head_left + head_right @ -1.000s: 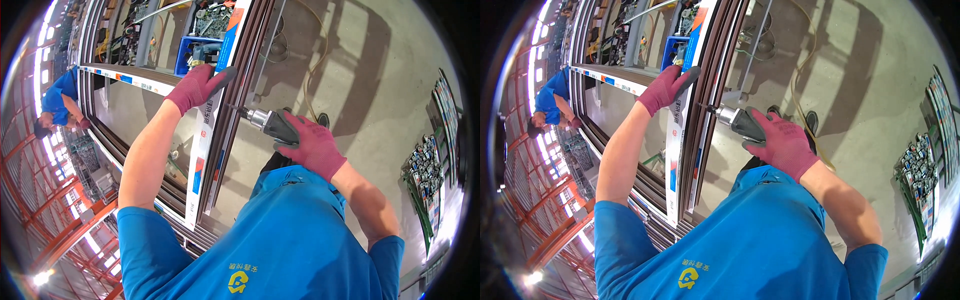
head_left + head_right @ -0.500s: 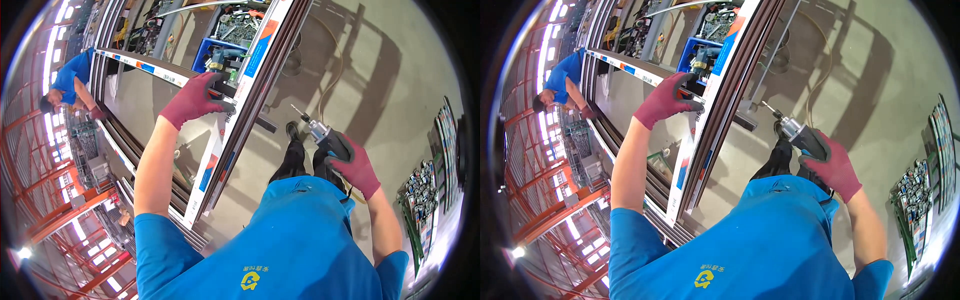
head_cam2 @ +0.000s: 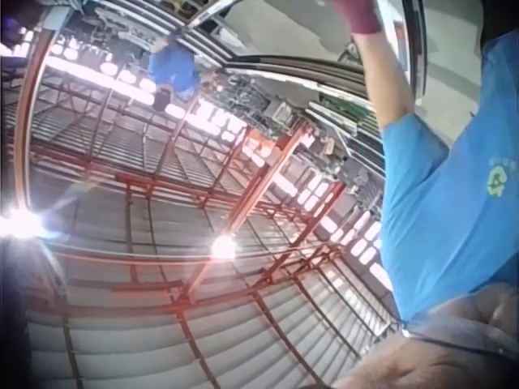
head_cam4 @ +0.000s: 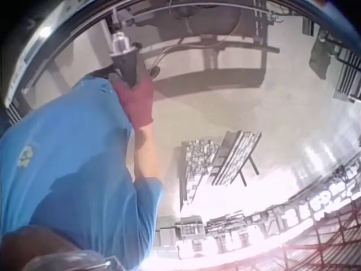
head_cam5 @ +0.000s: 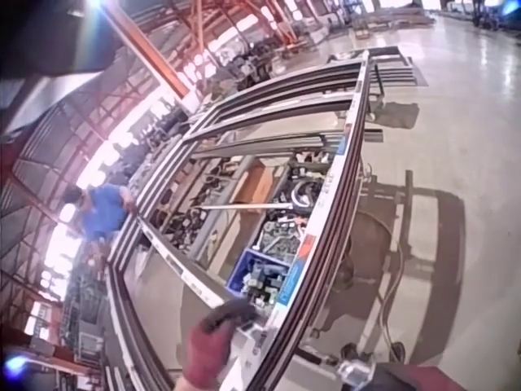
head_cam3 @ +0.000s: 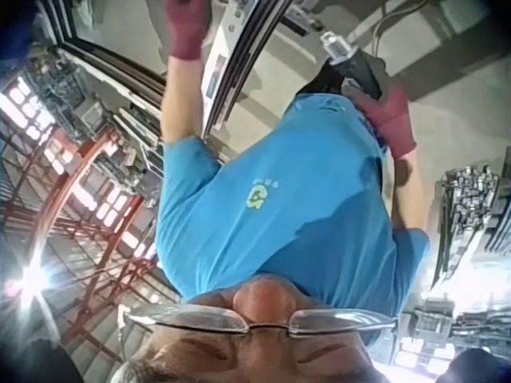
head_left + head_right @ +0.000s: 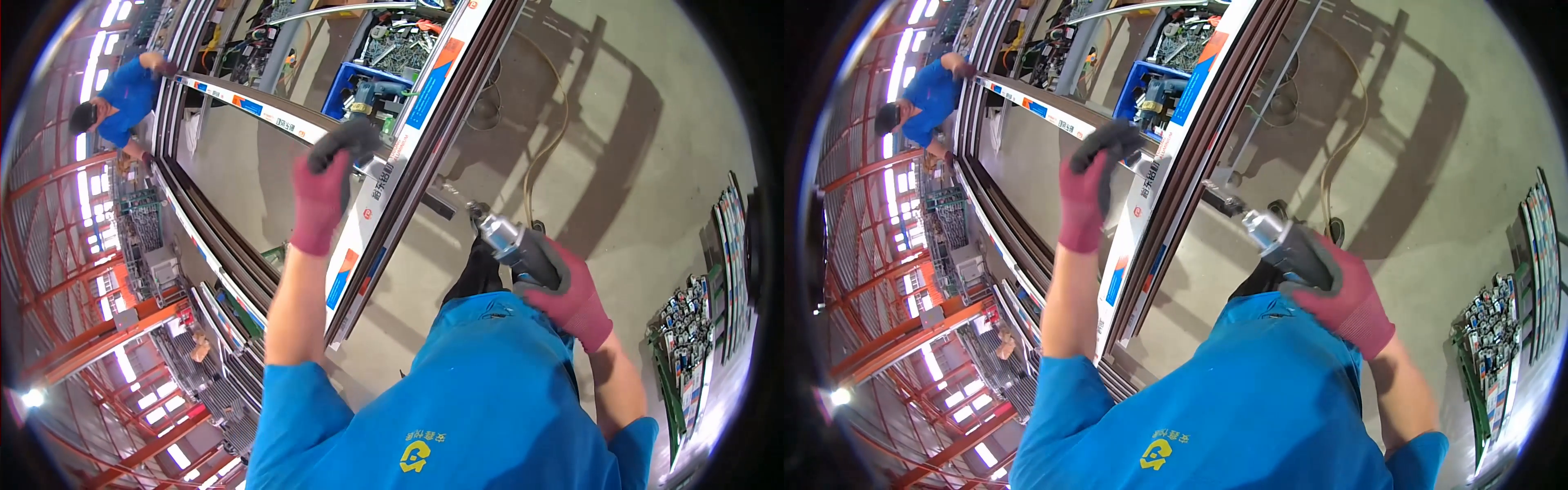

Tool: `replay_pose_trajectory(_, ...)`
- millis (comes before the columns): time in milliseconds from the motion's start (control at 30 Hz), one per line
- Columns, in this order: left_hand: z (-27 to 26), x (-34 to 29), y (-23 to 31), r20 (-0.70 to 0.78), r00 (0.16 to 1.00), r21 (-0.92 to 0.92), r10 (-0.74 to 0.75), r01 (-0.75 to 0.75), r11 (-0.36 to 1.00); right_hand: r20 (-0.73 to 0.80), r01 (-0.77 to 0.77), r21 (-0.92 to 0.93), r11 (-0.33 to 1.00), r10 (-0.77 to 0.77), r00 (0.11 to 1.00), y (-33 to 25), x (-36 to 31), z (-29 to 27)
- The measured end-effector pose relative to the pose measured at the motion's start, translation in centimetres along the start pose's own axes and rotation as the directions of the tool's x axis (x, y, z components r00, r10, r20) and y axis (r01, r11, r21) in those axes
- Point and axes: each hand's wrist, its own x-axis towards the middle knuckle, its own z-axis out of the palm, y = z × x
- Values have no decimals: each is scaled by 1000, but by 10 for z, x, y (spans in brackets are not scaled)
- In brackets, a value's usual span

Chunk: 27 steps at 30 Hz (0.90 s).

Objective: Assembling metal window frames using a drill and manual tools on a workbench in a factory setting.

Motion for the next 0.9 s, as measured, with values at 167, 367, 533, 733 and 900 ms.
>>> replay_pose_trajectory(167,74,-59,5,-138,963,-680,-230,76,730,93,198,-104,975,-188,978,-5,0,15)
replay_pose_trajectory(367,93,-79,-11,-144,963,-781,-229,32,624,69,152,-169,974,-142,987,-5,1,19)
replay_pose_trajectory(533,106,-81,-8,-196,947,-730,-254,32,683,66,158,-137,978,-150,986,7,3,18)
replay_pose_trajectory(733,129,-81,-14,-272,926,-670,-261,12,742,-4,165,-384,908,-181,984,12,-4,19)
replay_pose_trajectory(900,145,-85,-26,-280,919,-611,-278,53,790,-87,115,-538,835,-191,978,18,-11,24)
